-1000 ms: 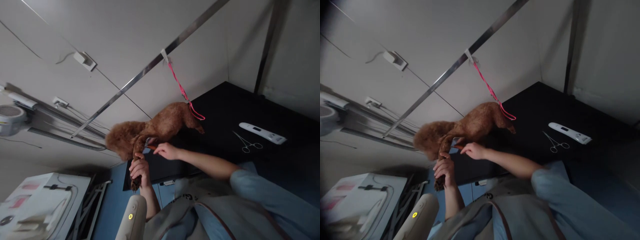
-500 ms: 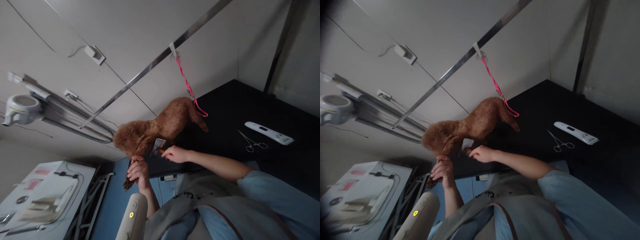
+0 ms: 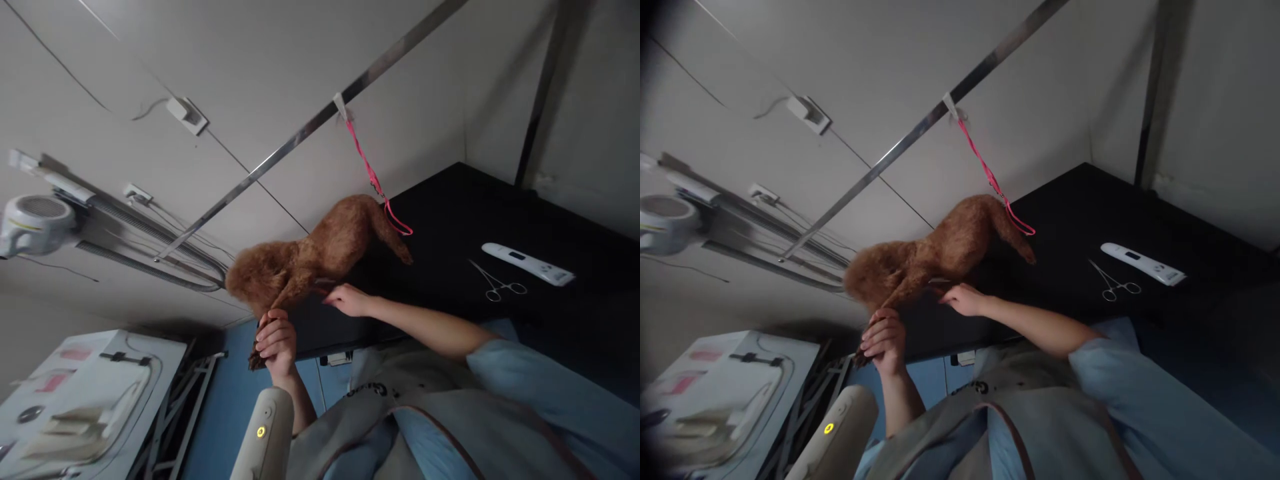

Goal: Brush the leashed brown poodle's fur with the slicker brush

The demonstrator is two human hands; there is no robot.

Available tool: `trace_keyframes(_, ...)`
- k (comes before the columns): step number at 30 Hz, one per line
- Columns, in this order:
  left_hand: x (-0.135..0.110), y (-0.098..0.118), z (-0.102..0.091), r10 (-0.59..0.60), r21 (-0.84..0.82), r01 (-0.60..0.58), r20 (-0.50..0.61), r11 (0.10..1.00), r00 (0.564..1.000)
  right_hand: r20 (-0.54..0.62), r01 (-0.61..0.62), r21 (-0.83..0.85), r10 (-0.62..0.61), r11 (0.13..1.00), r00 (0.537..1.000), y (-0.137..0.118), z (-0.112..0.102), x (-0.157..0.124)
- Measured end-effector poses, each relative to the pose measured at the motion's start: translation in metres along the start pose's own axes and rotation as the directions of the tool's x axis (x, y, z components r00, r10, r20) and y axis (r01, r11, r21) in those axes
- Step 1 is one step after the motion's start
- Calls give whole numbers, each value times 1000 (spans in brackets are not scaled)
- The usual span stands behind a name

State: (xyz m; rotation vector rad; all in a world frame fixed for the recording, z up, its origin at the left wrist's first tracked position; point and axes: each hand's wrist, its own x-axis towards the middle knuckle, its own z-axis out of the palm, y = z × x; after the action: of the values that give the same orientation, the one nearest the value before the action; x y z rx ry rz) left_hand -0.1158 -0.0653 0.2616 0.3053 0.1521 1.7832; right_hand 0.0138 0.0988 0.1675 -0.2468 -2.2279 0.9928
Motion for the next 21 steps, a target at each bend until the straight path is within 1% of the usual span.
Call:
trace_keyframes(1, 0, 3, 1, -66, -49, 67, 21, 997, 998, 3, -25, 17, 25, 1000, 1000, 2, 3, -1)
trace_keyframes(2, 0, 5, 3, -124, -76, 127, 38, 989, 992, 11, -16, 31, 15, 999, 1000, 4, 6, -1)
trace_keyframes(3, 1, 8, 5, -165, -83, 169, 54, 982, 985, 20, 21, 38, -22, 999, 1000, 6, 9, -1)
trace_keyframes(5, 2, 11, 9, -190, -54, 195, 85, 979, 978, 23, 84, 26, -85, 996, 996, 11, 13, 0)
trace_keyframes(6, 3, 13, 10, -186, -35, 190, 96, 981, 978, 12, 69, 23, -69, 997, 998, 15, 15, 0)
trace_keyframes(7, 4, 15, 12, -184, -19, 187, 103, 982, 977, -8, 17, 30, -17, 999, 1000, 18, 19, -1)
trace_keyframes(8, 5, 16, 13, -188, -11, 190, 105, 982, 977, -28, -59, 49, 61, 997, 998, 21, 22, -3)
trace_keyframes(10, 9, 20, 14, -201, -12, 204, 110, 979, 973, -31, -205, 117, 210, 972, 977, 25, 31, -8)
trace_keyframes(11, 10, 21, 15, -207, -13, 210, 117, 978, 971, -23, -238, 153, 244, 959, 969, 25, 35, -10)
trace_keyframes(12, 12, 22, 15, -209, -10, 212, 125, 977, 970, -24, -234, 179, 242, 956, 970, 24, 37, -12)
trace_keyframes(13, 14, 23, 16, -210, -2, 212, 129, 977, 969, -43, -201, 190, 212, 961, 976, 23, 38, -12)
trace_keyframes(15, 17, 24, 17, -216, 26, 215, 130, 976, 968, -114, -103, 166, 123, 981, 986, 23, 35, -10)
trace_keyframes(16, 18, 25, 18, -221, 40, 217, 131, 975, 966, -138, -95, 142, 115, 985, 984, 25, 33, -10)
trace_keyframes(17, 18, 25, 17, -224, 56, 218, 132, 974, 966, -134, -131, 127, 147, 983, 980, 28, 33, -10)
trace_keyframes(19, 19, 28, 9, -227, 131, 210, 133, 969, 965, -64, -291, 127, 300, 948, 952, 34, 34, -14)
trace_keyframes(20, 20, 30, 2, -233, 213, 203, 126, 956, 964, -20, -353, 137, 359, 925, 933, 37, 36, -17)
trace_keyframes(21, 21, 33, -8, -246, 328, 198, 112, 924, 963, 4, -375, 144, 378, 916, 926, 40, 36, -19)
